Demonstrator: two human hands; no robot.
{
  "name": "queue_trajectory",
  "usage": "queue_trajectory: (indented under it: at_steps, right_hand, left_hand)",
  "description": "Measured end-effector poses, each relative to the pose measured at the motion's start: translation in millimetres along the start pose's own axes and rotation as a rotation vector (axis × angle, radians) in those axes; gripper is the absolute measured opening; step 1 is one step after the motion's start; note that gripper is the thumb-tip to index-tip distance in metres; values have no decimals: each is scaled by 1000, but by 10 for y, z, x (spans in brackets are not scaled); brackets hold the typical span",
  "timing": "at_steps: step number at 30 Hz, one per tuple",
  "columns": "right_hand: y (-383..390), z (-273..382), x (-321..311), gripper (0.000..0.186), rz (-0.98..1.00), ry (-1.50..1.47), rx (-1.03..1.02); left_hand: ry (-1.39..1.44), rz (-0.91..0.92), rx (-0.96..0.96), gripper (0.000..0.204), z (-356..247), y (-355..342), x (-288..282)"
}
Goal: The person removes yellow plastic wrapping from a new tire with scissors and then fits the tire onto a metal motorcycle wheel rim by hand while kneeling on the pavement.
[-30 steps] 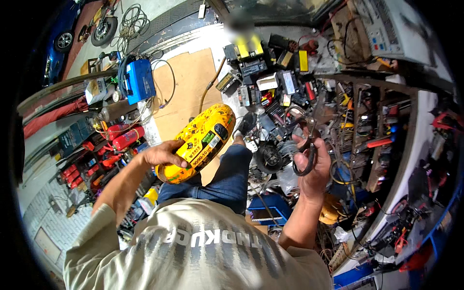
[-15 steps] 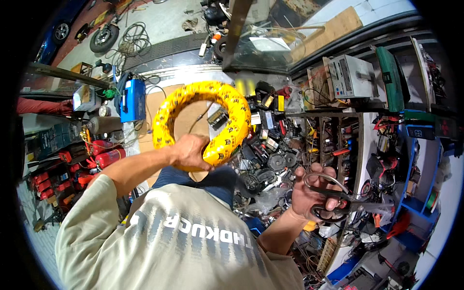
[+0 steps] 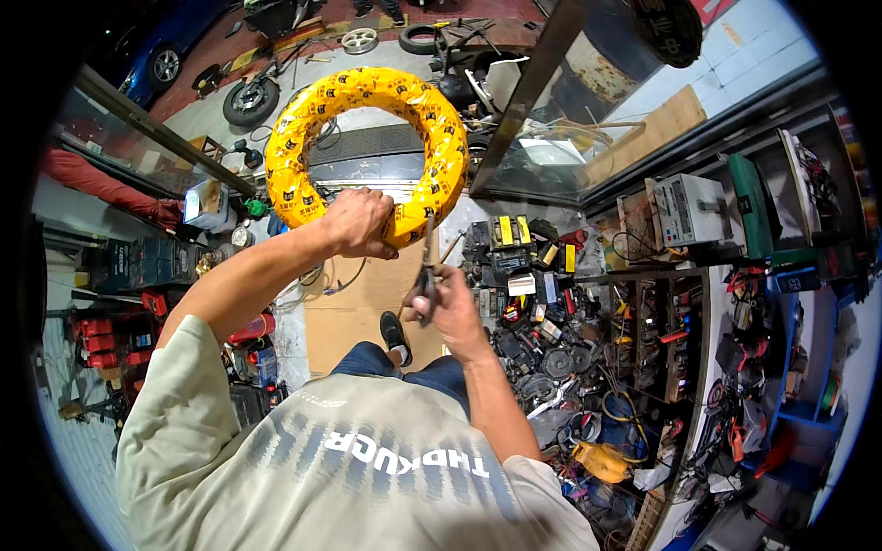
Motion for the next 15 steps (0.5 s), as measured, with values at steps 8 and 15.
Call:
queue_trajectory:
  at_steps: [8,15]
  right_hand:
    - [-491,-576,661,46,25,-181,166]
    - [-654,-742,921,64,-114,-295,404]
  left_hand:
    - [-22,-112,-70,80,357,211,123]
    - [-41,-69,-123,78,538,403,214]
Point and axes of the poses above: each hand's wrist, its own y-axis away from the middle knuckle, its own x-axis out of the palm, z = x × y, the point moved 4 cm from there along -y, towards the middle knuckle, and after that the axes turned 4 degrees about -z, right-handed, at the moved point
